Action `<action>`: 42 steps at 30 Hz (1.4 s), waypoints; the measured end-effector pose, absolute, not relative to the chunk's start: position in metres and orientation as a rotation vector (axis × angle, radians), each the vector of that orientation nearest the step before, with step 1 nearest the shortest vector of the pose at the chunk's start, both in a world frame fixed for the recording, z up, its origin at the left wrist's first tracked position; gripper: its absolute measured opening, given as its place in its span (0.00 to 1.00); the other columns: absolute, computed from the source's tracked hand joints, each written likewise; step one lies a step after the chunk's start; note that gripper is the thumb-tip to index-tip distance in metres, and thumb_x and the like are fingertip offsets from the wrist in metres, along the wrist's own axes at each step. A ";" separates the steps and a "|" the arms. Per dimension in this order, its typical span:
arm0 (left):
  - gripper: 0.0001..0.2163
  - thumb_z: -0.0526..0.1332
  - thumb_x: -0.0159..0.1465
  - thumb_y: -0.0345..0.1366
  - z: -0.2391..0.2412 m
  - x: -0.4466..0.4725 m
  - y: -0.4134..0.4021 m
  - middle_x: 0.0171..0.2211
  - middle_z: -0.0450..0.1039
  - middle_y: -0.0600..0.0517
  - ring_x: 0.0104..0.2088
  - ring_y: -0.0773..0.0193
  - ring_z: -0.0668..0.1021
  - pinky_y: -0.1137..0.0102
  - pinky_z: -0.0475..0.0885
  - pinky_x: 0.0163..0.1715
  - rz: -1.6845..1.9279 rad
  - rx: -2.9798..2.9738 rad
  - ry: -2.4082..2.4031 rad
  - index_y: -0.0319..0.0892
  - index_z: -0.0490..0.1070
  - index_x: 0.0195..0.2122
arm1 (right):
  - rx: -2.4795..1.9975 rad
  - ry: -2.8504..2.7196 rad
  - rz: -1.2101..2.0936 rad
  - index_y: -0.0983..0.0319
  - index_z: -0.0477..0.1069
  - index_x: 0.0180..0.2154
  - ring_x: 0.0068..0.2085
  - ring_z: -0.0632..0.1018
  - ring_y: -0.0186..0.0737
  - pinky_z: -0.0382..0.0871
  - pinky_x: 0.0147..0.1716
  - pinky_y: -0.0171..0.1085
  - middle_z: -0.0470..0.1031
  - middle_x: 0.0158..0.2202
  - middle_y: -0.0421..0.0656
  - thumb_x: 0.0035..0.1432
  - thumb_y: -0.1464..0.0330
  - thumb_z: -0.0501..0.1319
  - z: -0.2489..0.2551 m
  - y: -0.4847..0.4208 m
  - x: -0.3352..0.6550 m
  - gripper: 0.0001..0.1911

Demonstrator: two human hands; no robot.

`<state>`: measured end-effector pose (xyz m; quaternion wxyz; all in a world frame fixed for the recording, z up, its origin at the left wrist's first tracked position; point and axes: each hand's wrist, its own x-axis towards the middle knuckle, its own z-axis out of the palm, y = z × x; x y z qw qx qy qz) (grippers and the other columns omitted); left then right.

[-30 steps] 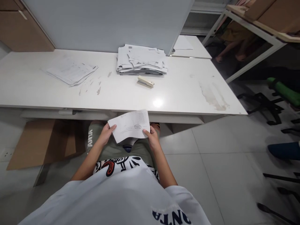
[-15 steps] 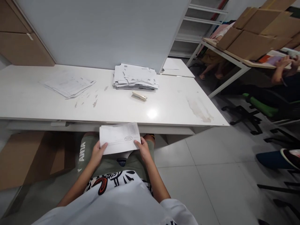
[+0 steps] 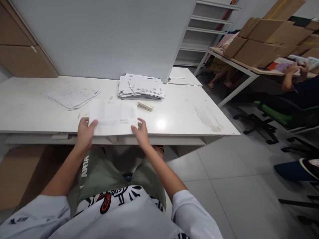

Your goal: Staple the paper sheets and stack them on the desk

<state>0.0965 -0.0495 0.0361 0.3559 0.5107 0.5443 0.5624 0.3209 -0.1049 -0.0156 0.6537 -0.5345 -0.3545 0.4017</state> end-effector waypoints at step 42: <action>0.12 0.60 0.63 0.33 0.002 0.119 0.101 0.52 0.76 0.46 0.56 0.59 0.74 0.65 0.65 0.61 1.428 1.855 1.339 0.41 0.73 0.48 | -1.346 -1.214 0.443 0.61 0.75 0.39 0.46 0.76 0.43 0.70 0.53 0.49 0.78 0.42 0.45 0.51 0.70 0.55 -0.033 0.047 0.442 0.14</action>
